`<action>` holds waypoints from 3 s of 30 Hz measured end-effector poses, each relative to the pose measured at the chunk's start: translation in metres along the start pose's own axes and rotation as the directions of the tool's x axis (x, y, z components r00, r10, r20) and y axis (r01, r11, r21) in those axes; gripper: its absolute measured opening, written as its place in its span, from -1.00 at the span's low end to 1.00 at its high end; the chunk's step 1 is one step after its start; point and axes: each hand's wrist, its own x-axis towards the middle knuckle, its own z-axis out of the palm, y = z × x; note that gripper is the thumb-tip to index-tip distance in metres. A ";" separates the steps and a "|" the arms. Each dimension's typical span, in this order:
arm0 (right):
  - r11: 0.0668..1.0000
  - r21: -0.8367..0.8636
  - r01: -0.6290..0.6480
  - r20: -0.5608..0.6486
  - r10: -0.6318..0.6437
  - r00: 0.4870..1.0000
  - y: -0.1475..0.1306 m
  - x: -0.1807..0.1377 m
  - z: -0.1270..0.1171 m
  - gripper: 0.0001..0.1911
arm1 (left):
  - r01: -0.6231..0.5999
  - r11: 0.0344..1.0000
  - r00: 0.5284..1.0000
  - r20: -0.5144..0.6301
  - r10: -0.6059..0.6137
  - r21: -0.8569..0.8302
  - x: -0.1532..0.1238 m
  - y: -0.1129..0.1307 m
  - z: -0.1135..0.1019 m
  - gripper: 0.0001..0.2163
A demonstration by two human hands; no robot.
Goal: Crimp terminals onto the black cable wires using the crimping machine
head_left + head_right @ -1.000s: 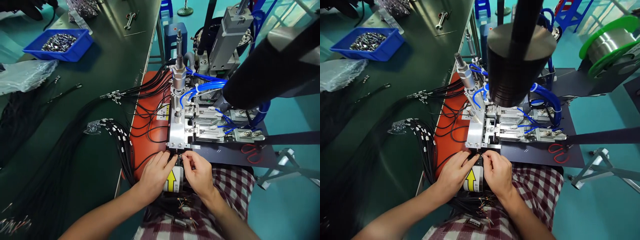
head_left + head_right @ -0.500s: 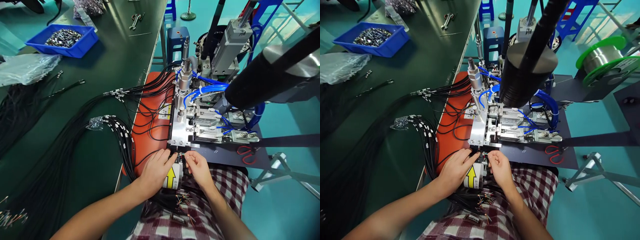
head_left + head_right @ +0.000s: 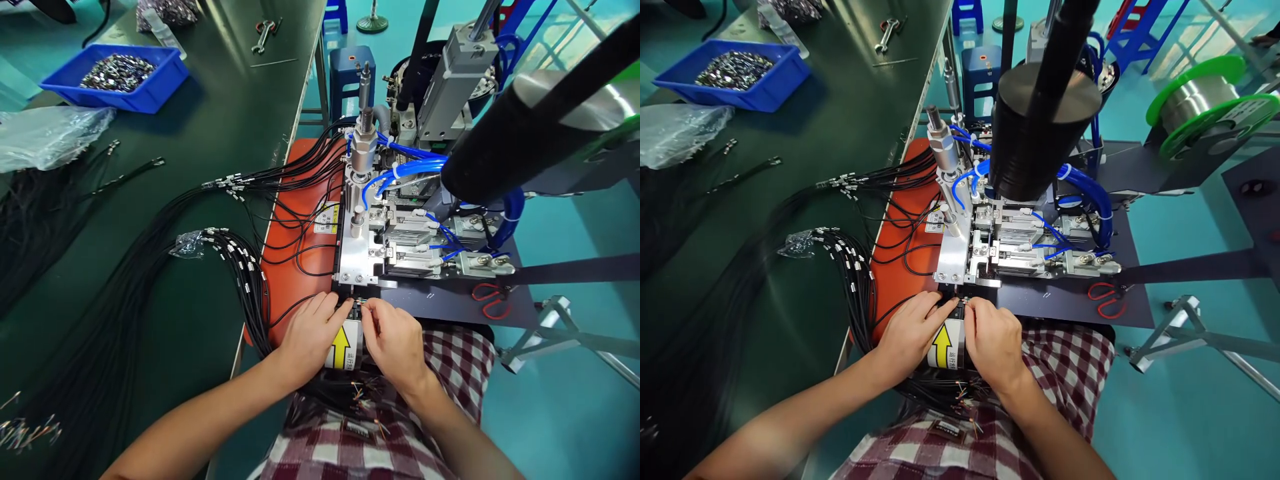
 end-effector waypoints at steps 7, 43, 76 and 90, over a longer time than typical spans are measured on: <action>0.987 0.146 -0.066 0.073 0.056 0.996 0.005 0.007 0.001 -0.82 | 0.001 1.000 1.000 0.001 -0.001 0.013 -0.001 0.000 0.000 -0.64; 0.234 0.851 -0.471 0.358 0.397 0.845 0.010 0.008 0.037 -0.66 | 0.061 0.995 0.991 0.122 -0.051 -0.078 0.006 0.008 -0.001 -0.64; 0.141 0.873 -0.467 0.398 0.350 0.848 0.017 0.005 0.038 -0.66 | 0.089 0.992 0.996 0.026 -0.087 -0.091 -0.031 -0.030 -0.011 -0.58; 0.088 0.877 -0.472 0.405 0.392 0.826 0.028 -0.004 0.040 -0.67 | 0.053 0.998 0.999 0.001 -0.053 -0.046 -0.031 -0.031 -0.007 -0.54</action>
